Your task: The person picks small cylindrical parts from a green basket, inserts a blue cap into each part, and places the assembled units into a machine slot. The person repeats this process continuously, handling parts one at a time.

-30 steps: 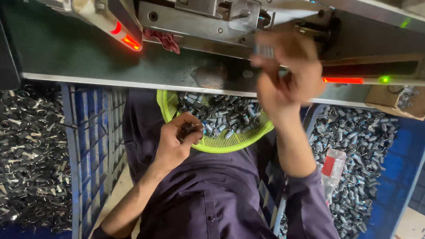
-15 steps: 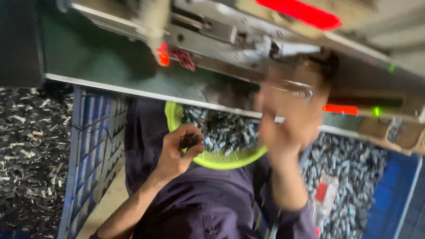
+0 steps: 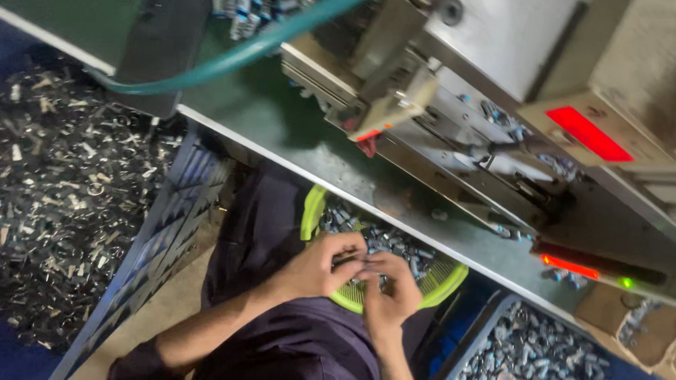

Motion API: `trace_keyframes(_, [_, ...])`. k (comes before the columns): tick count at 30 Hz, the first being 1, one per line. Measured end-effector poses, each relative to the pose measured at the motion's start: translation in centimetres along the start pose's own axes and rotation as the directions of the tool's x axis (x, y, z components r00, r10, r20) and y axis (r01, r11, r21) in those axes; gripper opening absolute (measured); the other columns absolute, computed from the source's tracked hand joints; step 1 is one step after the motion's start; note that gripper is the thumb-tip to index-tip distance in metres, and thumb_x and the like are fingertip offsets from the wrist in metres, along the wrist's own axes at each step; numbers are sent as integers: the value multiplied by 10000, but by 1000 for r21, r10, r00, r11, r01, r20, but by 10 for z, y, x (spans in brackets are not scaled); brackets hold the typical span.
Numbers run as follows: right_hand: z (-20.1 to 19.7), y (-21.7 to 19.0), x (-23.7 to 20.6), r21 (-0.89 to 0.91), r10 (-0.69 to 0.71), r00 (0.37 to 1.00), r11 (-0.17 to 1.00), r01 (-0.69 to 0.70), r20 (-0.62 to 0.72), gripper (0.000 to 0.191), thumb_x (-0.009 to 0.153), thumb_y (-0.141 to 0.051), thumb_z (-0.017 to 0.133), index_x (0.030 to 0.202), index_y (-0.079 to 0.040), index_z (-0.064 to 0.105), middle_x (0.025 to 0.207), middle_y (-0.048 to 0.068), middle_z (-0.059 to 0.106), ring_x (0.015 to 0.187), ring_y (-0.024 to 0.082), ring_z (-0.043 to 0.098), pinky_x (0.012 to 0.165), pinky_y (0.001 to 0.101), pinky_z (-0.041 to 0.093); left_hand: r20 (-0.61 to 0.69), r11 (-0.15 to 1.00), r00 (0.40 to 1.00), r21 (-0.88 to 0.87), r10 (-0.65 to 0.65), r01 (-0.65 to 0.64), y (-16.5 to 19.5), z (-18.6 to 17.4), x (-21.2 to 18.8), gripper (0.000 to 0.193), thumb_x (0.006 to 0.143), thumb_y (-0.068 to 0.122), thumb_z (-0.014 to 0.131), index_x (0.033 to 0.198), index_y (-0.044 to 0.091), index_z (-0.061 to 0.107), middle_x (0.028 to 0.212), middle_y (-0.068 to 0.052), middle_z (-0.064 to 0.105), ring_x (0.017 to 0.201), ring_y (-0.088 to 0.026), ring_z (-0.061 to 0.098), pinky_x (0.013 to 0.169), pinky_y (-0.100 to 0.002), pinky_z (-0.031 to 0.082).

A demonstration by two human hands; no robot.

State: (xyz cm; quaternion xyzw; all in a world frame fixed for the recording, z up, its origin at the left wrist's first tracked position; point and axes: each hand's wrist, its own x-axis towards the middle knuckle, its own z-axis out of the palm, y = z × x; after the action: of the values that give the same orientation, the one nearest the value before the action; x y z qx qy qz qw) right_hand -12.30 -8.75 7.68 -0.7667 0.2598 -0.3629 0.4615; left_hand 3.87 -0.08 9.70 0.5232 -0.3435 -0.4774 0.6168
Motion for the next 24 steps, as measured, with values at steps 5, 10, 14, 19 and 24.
trace_keyframes(5, [0,8,8,218,141,990,967,-131,-32,382,861,211,642,1128,-10,482,1096,230,684,989,222,692,814,324,609,-158,972,960,74,231,-222,14,1,2,90,875,43,699,940,-3,659,758,-72,666,668,-127,636,631,-280,512])
trace_keyframes(10, [13,10,8,347,186,980,925,-152,-66,412,917,143,652,1181,-60,409,1041,227,730,808,197,703,748,308,604,-230,972,961,206,156,-109,21,-15,-12,87,847,70,728,896,1,705,738,-90,710,631,-129,685,598,-280,527])
trace_keyframes(14, [8,14,38,428,130,948,904,8,-292,398,968,97,645,1208,-91,388,940,188,718,808,203,707,748,315,608,-413,954,890,-292,-192,70,20,-82,-50,190,727,155,795,852,20,750,752,-77,757,548,-172,681,450,-289,516])
trace_keyframes(19, [-37,12,121,-74,-417,853,906,417,-315,323,991,189,621,1169,-11,441,882,164,665,740,184,718,787,401,671,-515,-297,782,-854,351,-428,-5,-165,-89,873,921,853,503,952,13,736,735,-117,654,525,-215,568,427,-320,480])
trace_keyframes(24, [-42,1,188,-239,-470,859,874,422,-202,284,1007,169,662,1158,61,446,1130,253,698,1000,265,722,846,333,631,-175,237,962,-945,211,-224,-43,-125,-64,919,821,847,526,1042,-29,694,804,-182,718,604,-307,664,489,-392,514])
